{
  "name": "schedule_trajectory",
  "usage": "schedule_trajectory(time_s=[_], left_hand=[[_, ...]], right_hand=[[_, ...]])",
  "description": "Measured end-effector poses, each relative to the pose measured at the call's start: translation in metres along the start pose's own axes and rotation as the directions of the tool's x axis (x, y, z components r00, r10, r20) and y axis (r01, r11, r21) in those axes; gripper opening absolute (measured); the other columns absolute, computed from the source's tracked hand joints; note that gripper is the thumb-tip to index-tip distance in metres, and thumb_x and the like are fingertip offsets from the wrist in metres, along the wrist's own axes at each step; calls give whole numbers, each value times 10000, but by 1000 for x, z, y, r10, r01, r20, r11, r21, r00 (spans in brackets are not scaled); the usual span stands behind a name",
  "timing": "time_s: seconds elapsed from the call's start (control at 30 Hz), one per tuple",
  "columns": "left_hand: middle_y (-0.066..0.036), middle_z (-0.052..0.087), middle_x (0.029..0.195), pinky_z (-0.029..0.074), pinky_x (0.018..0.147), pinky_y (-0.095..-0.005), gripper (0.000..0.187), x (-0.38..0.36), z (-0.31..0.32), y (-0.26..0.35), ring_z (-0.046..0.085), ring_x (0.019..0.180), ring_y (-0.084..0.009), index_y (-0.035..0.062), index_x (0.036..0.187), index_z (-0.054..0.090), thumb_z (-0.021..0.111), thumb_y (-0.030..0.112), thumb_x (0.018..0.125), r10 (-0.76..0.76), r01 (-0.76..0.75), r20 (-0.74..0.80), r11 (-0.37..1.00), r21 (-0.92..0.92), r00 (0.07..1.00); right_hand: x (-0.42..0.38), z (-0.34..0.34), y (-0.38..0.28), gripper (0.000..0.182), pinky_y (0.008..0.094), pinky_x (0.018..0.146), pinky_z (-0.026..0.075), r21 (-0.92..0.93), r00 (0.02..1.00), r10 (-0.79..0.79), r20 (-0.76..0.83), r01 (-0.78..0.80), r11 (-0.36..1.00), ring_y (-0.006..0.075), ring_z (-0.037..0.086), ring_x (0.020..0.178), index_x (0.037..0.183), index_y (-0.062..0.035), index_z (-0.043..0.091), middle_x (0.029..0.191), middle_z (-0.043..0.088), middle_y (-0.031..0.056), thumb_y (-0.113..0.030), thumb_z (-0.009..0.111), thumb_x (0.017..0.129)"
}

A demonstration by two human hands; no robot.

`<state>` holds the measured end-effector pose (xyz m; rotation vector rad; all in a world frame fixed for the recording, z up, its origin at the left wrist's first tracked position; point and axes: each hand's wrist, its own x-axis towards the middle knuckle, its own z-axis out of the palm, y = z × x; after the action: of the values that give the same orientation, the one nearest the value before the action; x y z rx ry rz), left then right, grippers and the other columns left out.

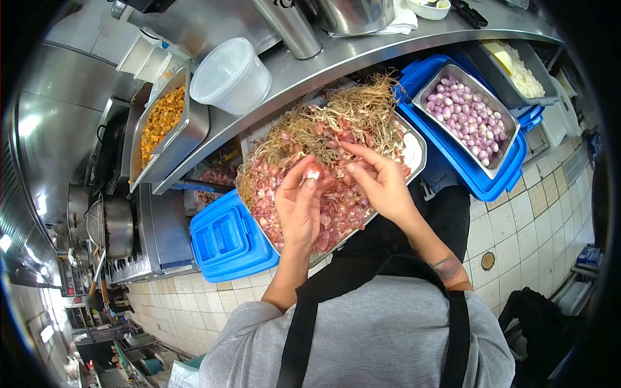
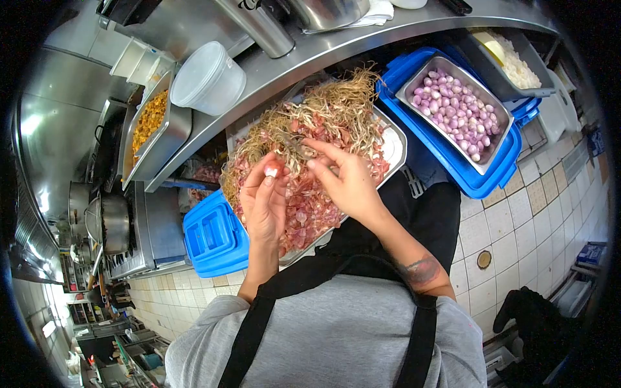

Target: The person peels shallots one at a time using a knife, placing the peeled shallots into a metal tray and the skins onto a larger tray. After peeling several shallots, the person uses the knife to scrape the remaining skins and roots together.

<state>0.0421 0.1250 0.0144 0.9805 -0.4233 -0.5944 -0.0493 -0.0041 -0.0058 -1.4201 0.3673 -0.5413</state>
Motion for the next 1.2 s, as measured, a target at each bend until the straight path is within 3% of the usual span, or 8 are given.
schedule_trajectory(time_s=[0.1, 0.43, 0.53, 0.63, 0.77, 1.0, 1.03, 1.2], left_hand=[[-92, 583, 1050, 456, 845, -266, 357, 2, -2, -1, 563, 951, -152, -50, 1169, 512, 595, -2, 824, 105, -105, -11, 994, 42, 994], [-109, 491, 1159, 426, 886, -269, 342, -2, -6, 0, 518, 1024, -155, -48, 1125, 547, 582, -62, 785, 214, -212, 28, 934, 286, 977], [-111, 488, 1159, 425, 896, -279, 344, -6, -2, 1, 520, 1028, -163, -49, 1125, 546, 581, -64, 783, 246, -251, 53, 926, 282, 968], [-123, 508, 1157, 429, 899, -290, 352, -7, -2, 1, 532, 1020, -164, -56, 1133, 537, 583, -55, 784, 211, -217, 51, 953, 212, 976], [-159, 551, 1128, 444, 886, -291, 385, -7, 0, 7, 554, 992, -183, -73, 1165, 501, 583, 4, 797, 82, -79, 99, 996, -28, 992], [-170, 564, 1104, 455, 878, -275, 397, -2, 5, 10, 565, 1002, -190, -83, 1202, 459, 559, 22, 832, 43, -40, 54, 998, -58, 998], [-168, 563, 1107, 457, 878, -274, 393, -2, 5, 9, 565, 1005, -188, -83, 1201, 459, 558, 15, 834, 60, -58, 44, 997, -47, 997], [-107, 561, 1107, 423, 923, -288, 370, -1, -7, 4, 537, 1011, -152, -54, 1167, 508, 588, -35, 807, 98, -101, 34, 992, 71, 995]], right_hand=[[-11, 10, -17, 379, 233, 613, 473, 85, 993, -94, 66, 88, 992, 91, 603, 671, 1193, -74, 544, 790, 653, 73, -76, 585, 817], [-18, 18, -29, 322, 288, 644, 486, -145, 911, -400, 99, 411, 900, 205, 642, 721, 1117, -69, 606, 902, 657, 132, -56, 597, 796], [-18, 17, -26, 292, 258, 597, 476, -126, 913, -400, 83, 408, 904, 154, 622, 669, 1110, -68, 614, 818, 658, 108, -59, 585, 820], [-20, 10, -33, 270, 206, 506, 422, 235, 970, 31, 241, -89, 968, 82, 543, 578, 1129, -66, 602, 719, 614, 52, -82, 551, 864], [-6, -1, -17, 299, 163, 416, 307, 485, 966, 133, 224, -229, 844, 33, 397, 461, 1201, -58, 535, 680, 551, 12, -109, 493, 909], [-5, 4, -11, 298, 184, 500, 405, 160, 1000, -12, -27, 16, 987, 49, 503, 572, 1181, -29, 551, 800, 618, 37, -102, 517, 893], [-3, 11, -2, 322, 212, 543, 439, 106, 985, -165, -51, 170, 980, 50, 529, 615, 1183, -35, 553, 837, 638, 40, -87, 546, 864], [-18, 11, -35, 402, 245, 566, 458, -123, 973, -194, 124, 209, 970, 111, 583, 613, 1193, -81, 555, 813, 641, 99, -54, 593, 794]])
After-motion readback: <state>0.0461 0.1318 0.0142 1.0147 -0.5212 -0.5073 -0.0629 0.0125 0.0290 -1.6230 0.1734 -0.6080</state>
